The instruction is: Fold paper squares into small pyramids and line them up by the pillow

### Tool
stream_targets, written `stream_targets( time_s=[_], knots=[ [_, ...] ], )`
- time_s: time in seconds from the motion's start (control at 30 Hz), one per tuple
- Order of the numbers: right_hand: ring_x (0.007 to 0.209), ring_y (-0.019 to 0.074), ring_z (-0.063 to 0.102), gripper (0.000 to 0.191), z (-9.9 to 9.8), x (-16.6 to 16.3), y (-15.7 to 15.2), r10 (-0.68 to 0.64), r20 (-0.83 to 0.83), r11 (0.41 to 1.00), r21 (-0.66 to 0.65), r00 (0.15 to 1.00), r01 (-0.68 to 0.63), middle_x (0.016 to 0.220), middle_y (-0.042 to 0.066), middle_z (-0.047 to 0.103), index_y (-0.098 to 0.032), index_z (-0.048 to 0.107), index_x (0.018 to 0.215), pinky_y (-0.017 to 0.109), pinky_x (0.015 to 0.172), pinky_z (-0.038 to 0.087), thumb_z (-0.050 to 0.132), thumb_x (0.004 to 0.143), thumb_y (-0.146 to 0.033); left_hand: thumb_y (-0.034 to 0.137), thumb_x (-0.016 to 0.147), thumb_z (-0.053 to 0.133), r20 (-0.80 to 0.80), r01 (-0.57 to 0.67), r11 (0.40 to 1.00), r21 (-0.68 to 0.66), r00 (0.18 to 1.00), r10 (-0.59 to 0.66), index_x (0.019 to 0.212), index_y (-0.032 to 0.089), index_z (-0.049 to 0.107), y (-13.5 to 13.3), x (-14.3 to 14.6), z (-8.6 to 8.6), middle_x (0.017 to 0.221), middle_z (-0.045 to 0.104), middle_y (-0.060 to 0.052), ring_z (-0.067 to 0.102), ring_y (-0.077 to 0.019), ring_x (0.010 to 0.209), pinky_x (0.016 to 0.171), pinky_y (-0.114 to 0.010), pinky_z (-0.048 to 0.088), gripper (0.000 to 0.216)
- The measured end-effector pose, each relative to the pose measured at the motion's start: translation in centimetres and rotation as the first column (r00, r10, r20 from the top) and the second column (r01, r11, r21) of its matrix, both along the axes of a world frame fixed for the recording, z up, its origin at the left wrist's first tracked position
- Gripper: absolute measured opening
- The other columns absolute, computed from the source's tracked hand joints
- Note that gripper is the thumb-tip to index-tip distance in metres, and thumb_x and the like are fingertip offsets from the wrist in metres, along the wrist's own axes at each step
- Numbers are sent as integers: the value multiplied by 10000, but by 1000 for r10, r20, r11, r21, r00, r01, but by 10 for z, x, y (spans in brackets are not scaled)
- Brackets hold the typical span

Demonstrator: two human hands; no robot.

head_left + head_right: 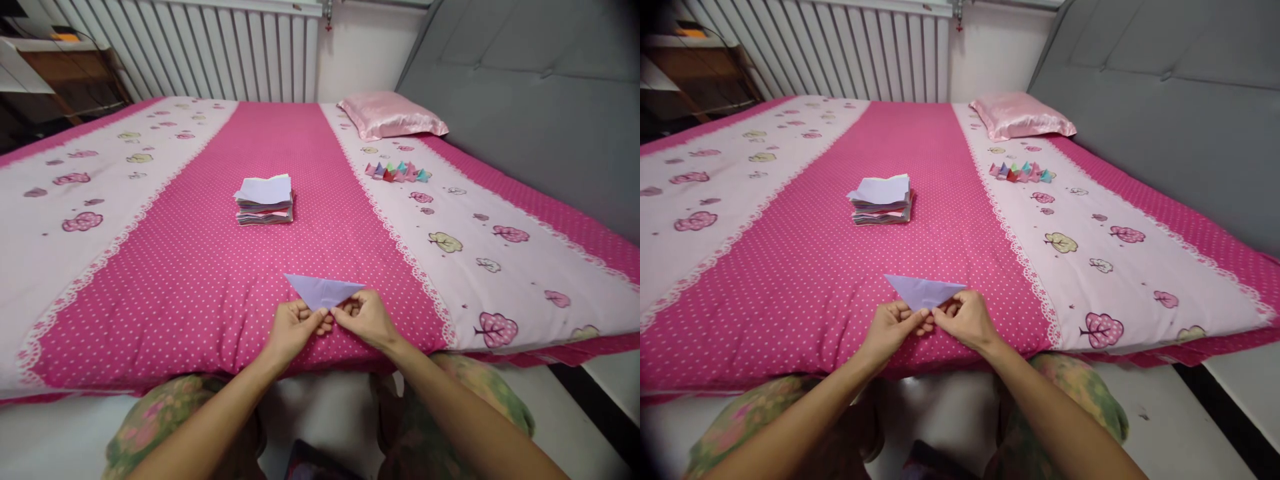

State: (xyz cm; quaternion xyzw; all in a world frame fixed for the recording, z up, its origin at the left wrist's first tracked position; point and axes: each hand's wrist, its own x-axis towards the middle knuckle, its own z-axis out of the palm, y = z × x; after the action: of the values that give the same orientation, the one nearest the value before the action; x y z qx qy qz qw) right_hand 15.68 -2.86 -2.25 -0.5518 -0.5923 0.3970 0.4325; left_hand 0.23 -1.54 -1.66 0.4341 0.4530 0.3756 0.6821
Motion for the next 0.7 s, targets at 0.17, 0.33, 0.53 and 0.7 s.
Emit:
stream_targets(
  time_s=[0.17,0.33,0.53,0.7],
  knots=[
    [381,72,423,145,3,-5,-1,-39,29,999,-29,999,40,448,-16,531,-161,554,507,187,360,310,615,622,-224,386,559,784,-10,14,1000,8,1000,-14,611,104,655,0,0,-2,538,670,-63,603,-109,474,484,-193,480,314],
    [358,55,349,179,3,-7,-2,-53,3,997,-57,999,53,408,-44,454,-176,482,459,181,338,254,591,596,-214,383,566,784,-38,63,998,31,997,-61,572,111,635,0,0,-3,521,660,-58,599,-118,460,483,-211,492,311],
    [380,55,337,166,4,-3,-1,-109,-22,993,-54,994,108,418,-60,405,-176,456,466,186,364,244,567,586,-203,426,551,782,-46,64,998,-6,997,-65,645,88,645,1,-2,-1,581,681,-76,618,-121,489,488,-206,498,377],
    [423,63,381,81,7,7,3,-151,-40,989,-12,988,151,472,-46,460,-152,532,520,185,402,291,559,584,-193,428,505,800,-26,62,997,-46,998,-64,637,91,629,1,-3,1,577,681,-62,614,-113,477,470,-195,486,400]
  ],
)
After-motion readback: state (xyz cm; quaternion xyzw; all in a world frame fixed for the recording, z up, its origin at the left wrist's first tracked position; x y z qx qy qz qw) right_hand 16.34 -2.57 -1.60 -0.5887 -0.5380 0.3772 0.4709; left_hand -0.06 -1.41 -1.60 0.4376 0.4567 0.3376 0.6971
